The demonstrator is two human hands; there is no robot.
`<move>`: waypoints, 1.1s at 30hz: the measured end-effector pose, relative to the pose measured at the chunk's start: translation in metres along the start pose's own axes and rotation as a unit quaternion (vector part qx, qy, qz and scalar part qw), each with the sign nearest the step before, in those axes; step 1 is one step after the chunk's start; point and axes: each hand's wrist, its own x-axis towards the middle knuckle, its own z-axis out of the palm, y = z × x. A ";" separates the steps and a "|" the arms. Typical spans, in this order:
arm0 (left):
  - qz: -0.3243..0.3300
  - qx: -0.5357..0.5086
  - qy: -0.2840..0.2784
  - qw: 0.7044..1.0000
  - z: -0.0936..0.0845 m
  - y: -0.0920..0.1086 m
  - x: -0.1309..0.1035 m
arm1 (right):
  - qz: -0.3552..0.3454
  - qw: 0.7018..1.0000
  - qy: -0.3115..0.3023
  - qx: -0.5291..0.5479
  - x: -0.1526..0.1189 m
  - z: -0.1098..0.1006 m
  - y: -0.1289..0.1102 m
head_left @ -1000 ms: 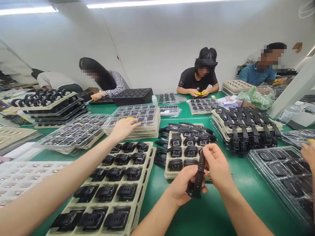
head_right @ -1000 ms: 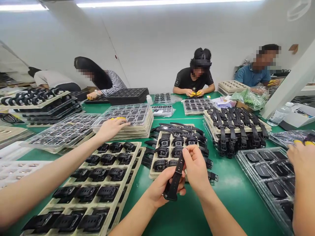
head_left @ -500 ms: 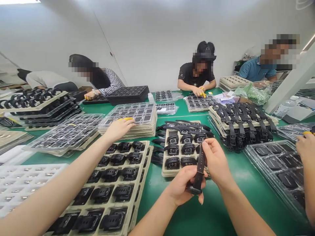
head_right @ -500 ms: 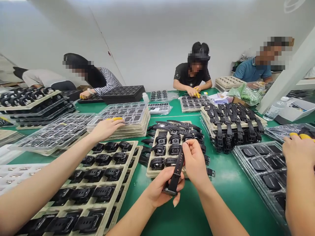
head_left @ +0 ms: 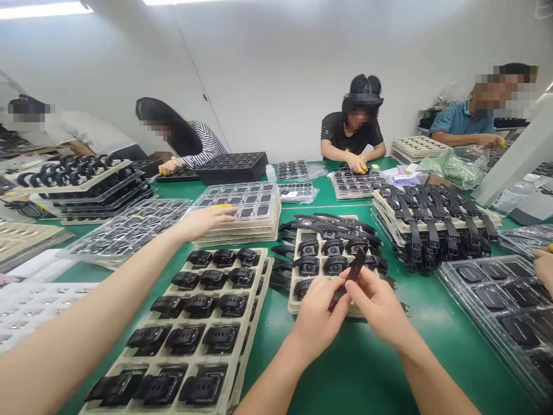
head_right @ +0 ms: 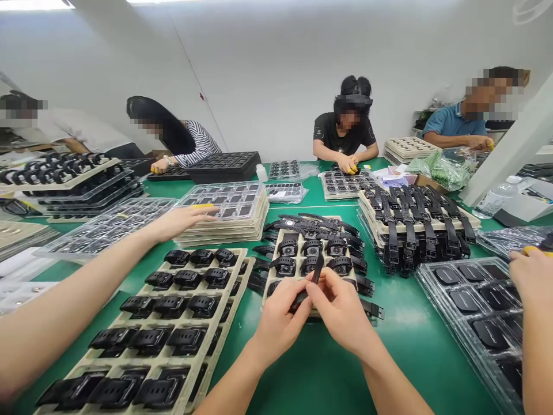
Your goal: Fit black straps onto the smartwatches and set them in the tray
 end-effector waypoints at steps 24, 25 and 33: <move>-0.097 -0.232 0.118 0.961 0.003 -0.009 -0.007 | -0.183 0.971 -0.051 -0.142 -0.005 0.017 0.016; -0.111 -0.282 0.125 0.945 0.003 -0.008 -0.006 | -0.184 0.970 -0.057 -0.146 -0.005 0.018 0.015; -0.173 -0.420 0.186 0.871 0.004 0.003 -0.008 | -0.186 0.971 -0.030 -0.149 -0.012 0.012 0.031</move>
